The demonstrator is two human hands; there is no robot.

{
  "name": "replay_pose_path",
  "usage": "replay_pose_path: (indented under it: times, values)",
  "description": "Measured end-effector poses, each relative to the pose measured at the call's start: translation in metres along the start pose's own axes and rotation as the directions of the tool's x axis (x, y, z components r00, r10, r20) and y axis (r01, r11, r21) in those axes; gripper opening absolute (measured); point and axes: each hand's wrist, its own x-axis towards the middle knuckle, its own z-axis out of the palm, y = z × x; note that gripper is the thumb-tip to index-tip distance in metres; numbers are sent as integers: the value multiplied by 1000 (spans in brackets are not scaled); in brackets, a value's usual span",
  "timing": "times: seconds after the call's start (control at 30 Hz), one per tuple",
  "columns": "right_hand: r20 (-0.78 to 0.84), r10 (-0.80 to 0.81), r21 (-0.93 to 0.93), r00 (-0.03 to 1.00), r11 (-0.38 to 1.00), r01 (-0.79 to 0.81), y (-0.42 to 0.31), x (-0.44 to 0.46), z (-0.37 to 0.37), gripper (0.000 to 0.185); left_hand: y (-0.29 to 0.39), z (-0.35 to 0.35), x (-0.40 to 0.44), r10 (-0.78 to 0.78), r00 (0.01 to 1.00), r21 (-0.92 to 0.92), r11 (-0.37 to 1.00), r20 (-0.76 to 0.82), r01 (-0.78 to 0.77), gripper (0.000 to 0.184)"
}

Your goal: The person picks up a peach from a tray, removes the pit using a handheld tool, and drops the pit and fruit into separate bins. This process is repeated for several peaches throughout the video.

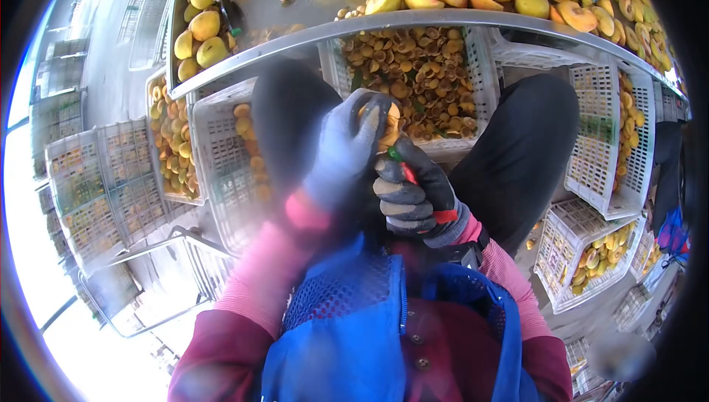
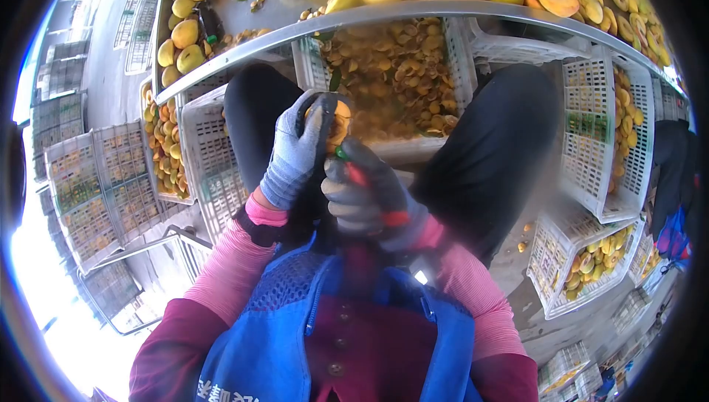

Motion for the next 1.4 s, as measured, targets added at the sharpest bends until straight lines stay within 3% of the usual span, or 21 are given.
replay_pose_path:
  times: [0.07,0.17,0.23,0.3,0.37,0.5,0.6,0.63,0.7,0.77,0.83,0.87,0.97,1.07,1.1,1.17,1.23,1.27,1.33,1.37,1.4]
  values:
    - [-66,12,-100,998,995,-18,-1,0,-7,47,4,-11,-1,59,997,272,960,46,-69,19]
    - [-62,50,-31,997,998,-52,0,3,-12,46,-11,-16,-5,187,979,307,930,77,-201,21]
    - [71,77,83,994,993,-83,5,6,-6,46,-11,-13,-10,19,997,-12,1000,70,-18,25]
    - [141,58,97,988,993,-72,7,8,2,47,-7,-8,-15,-156,976,-335,921,149,199,30]
    - [149,1,19,989,1000,-3,7,6,9,47,-27,0,-22,-161,987,-321,936,-17,147,38]
    - [193,-157,30,969,988,154,-9,-1,2,47,0,-38,-26,-350,930,-614,760,-111,213,36]
    - [82,-190,4,978,982,191,-12,-1,-19,46,24,-61,-29,93,970,-109,987,-223,-120,43]
    - [-121,-303,-308,945,917,255,-11,4,-2,37,23,-63,-31,201,958,105,978,-205,-183,46]
    - [-356,-622,-811,697,577,100,2,14,33,22,2,-61,-39,257,957,368,910,-132,-194,40]
    - [10,-858,-966,514,124,227,12,31,35,23,-34,-42,-43,186,980,399,905,-66,-144,57]
    - [296,-834,-853,466,-450,-264,1,29,44,30,-34,-28,-42,126,992,388,916,-27,-106,66]
    - [365,-827,-855,428,-479,-198,-5,29,38,35,-31,-23,-43,104,994,395,915,-20,-88,65]
    - [180,-937,-972,300,-216,-92,-18,20,33,36,-9,-55,-43,103,983,452,892,-154,-23,65]
    - [75,-932,-991,354,-31,127,-23,6,20,39,-14,-143,-38,142,928,580,809,-345,91,58]
    - [29,-928,-974,371,58,219,-22,3,21,39,-36,-177,-29,-72,892,476,825,-447,305,55]
    - [-95,-891,-973,445,178,148,-21,-1,25,38,-13,-173,-13,-50,848,811,268,-528,520,39]
    - [-155,-846,-926,510,304,223,-22,6,25,37,-2,-156,9,236,884,825,512,-404,240,37]
    - [-234,-807,-917,541,369,154,-22,6,40,36,38,-121,28,16,873,648,676,-488,350,34]
    - [-293,-813,-904,502,407,132,-22,11,39,29,43,-87,74,124,927,609,783,-353,127,29]
    - [-322,-817,-896,478,426,123,-24,12,38,25,41,-72,100,292,930,732,680,-222,-39,42]
    - [-316,-821,-900,476,418,124,-27,12,36,25,42,-55,125,287,949,813,578,-131,-63,48]
